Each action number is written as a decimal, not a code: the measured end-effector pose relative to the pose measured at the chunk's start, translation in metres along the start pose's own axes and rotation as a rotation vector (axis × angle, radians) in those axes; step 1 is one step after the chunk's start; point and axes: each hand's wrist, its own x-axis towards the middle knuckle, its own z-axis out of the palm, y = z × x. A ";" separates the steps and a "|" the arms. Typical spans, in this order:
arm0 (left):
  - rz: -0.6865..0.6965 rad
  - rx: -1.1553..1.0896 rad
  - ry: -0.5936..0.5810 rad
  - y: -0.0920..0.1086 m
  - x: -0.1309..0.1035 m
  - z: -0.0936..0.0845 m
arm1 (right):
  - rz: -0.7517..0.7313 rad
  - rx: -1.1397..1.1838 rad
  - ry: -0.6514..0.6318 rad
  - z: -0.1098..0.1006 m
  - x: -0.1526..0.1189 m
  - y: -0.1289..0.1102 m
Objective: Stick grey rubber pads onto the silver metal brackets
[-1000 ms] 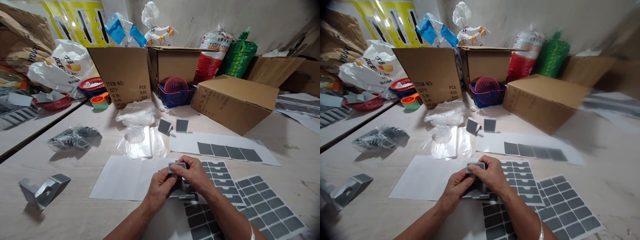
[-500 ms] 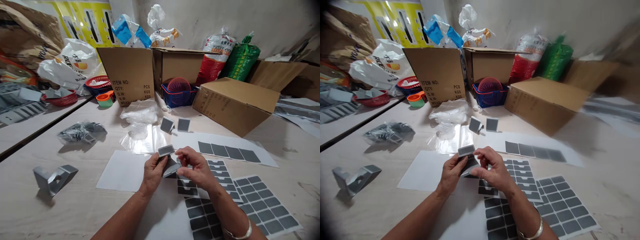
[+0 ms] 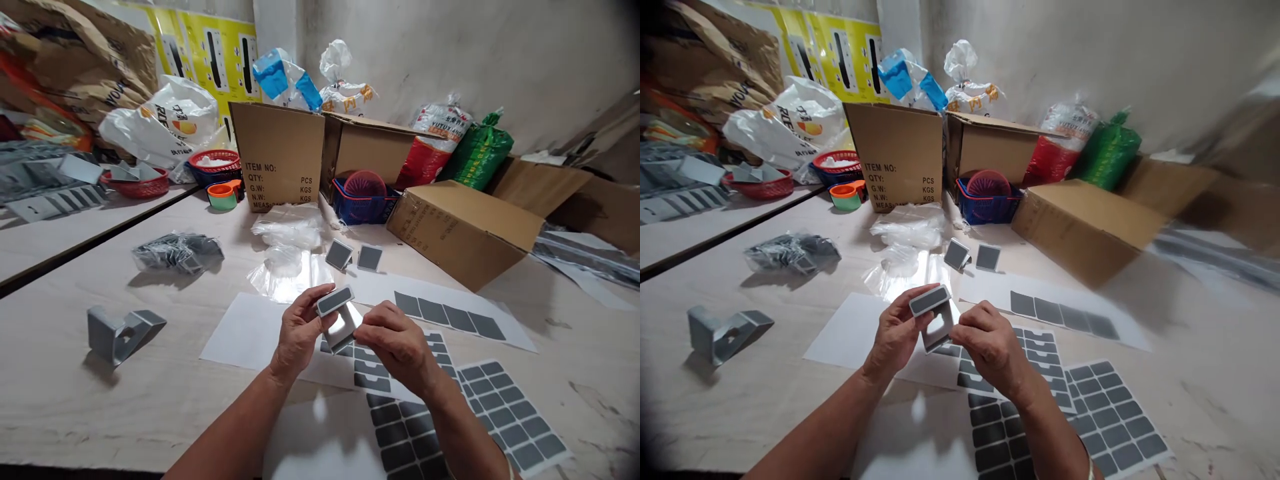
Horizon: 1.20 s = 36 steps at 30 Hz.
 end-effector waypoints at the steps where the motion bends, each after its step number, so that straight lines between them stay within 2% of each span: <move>1: -0.031 -0.056 -0.022 0.001 0.000 -0.001 | 0.007 0.022 0.020 0.001 0.000 0.000; 5: -0.180 -0.176 -0.108 0.000 0.001 -0.005 | 0.131 0.174 0.038 0.005 0.006 0.001; 8: -0.209 -0.069 -0.056 -0.003 -0.001 -0.008 | 0.272 0.363 0.040 0.010 0.009 0.004; 12: -0.084 0.176 0.064 -0.003 -0.005 -0.008 | 0.539 0.684 0.080 0.014 0.012 0.011; 14: 0.034 0.283 0.068 0.000 -0.006 -0.007 | 0.598 0.760 0.073 0.015 0.014 0.013; 16: 0.116 0.354 0.003 0.003 -0.006 -0.008 | 0.605 0.787 0.050 0.015 0.016 0.016; 18: 0.109 0.345 -0.076 0.003 -0.006 -0.008 | 0.614 0.824 0.041 0.016 0.017 0.020; 20: 0.056 0.259 -0.097 0.001 -0.005 -0.010 | 0.615 0.866 0.057 0.017 0.016 0.024; 23: -0.028 0.038 -0.015 -0.003 -0.003 -0.010 | 0.592 0.931 0.092 0.018 0.013 0.033; 25: -0.135 -0.129 0.023 -0.004 -0.001 -0.010 | 0.551 0.964 0.094 0.018 0.012 0.037; 27: -0.267 -0.246 -0.021 -0.004 0.000 -0.009 | 0.502 0.984 0.070 0.017 0.013 0.038; 30: -0.406 -0.325 -0.150 -0.005 0.000 -0.008 | 0.448 1.000 -0.002 0.014 0.017 0.035; 33: -0.411 -0.331 -0.166 -0.007 0.000 -0.009 | 0.443 1.011 -0.068 0.013 0.023 0.032; 36: -0.368 -0.321 -0.132 -0.007 0.001 -0.010 | 0.492 1.038 -0.049 0.017 0.027 0.036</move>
